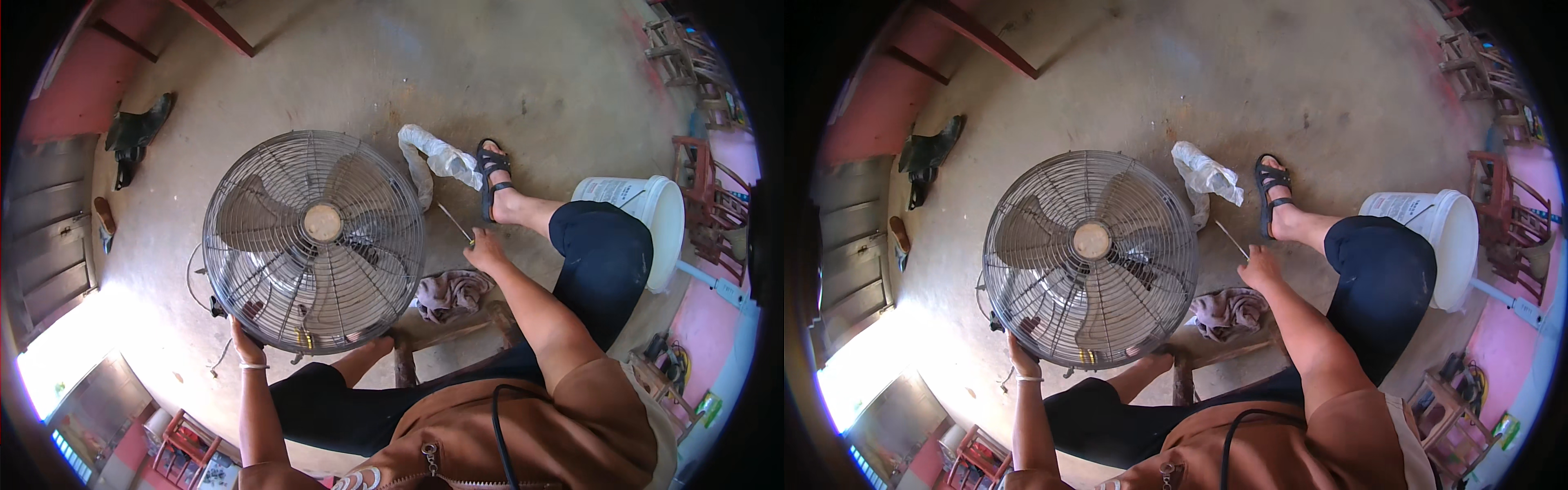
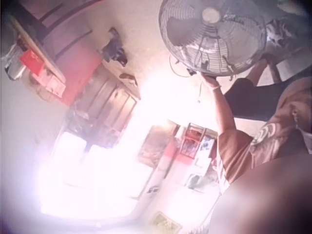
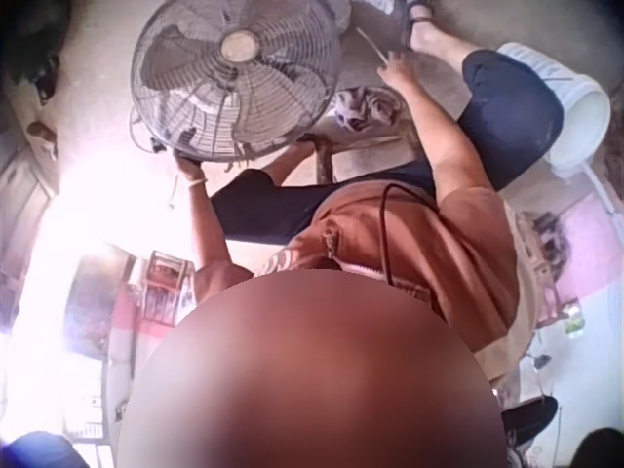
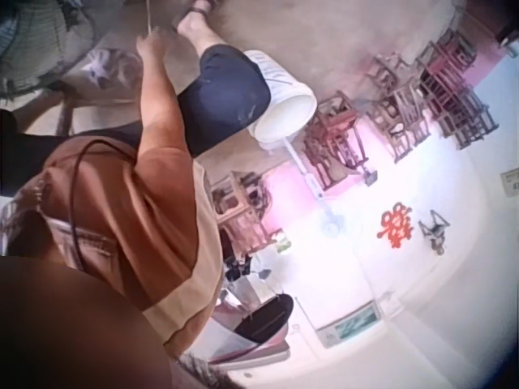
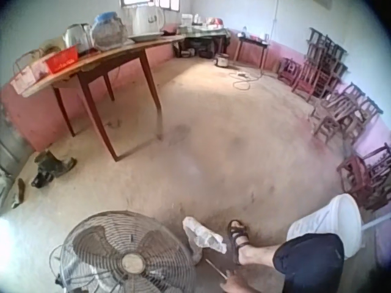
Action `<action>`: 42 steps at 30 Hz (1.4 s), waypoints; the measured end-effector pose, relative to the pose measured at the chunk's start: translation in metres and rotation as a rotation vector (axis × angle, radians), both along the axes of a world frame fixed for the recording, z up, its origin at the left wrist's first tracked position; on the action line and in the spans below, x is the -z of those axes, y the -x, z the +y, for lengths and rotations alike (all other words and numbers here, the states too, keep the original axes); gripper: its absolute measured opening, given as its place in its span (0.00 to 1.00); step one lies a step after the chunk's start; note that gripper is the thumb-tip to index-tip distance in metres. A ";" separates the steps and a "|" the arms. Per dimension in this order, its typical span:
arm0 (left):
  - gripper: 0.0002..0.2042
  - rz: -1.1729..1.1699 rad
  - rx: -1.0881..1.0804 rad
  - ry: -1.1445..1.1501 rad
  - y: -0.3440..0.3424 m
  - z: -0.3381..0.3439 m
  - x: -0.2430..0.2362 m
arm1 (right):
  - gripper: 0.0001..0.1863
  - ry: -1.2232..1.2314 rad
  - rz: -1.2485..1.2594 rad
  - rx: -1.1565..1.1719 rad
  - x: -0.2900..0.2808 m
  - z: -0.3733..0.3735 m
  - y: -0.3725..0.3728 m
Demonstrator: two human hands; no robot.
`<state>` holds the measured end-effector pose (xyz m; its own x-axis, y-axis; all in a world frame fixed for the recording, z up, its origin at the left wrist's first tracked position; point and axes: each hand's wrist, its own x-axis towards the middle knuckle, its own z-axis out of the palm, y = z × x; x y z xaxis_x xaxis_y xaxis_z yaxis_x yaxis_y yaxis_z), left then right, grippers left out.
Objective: Repairing a floor fan by reassembling the guard and components.
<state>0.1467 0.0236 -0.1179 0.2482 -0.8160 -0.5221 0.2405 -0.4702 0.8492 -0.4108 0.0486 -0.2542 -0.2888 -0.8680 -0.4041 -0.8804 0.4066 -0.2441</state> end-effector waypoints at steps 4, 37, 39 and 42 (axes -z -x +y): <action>0.30 -0.072 0.055 -0.086 -0.008 0.012 -0.015 | 0.21 -0.226 -0.588 0.244 0.003 -0.080 -0.035; 0.33 -0.506 0.025 -0.410 0.020 -0.009 -0.046 | 0.46 -0.570 -1.513 0.746 0.062 -0.203 -0.086; 0.34 -0.505 0.022 -0.333 0.020 -0.009 -0.045 | 0.46 -0.533 -1.523 0.738 0.037 -0.203 -0.088; 0.33 -0.279 0.033 -0.369 0.012 -0.004 -0.045 | 0.46 -0.424 -1.444 0.752 0.006 -0.197 -0.090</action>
<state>0.1343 0.0192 -0.0727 0.3971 -0.5983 -0.6959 0.0066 -0.7564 0.6541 -0.3210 -0.1483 -0.2598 0.2299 -0.4874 -0.8424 0.3574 0.8474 -0.3927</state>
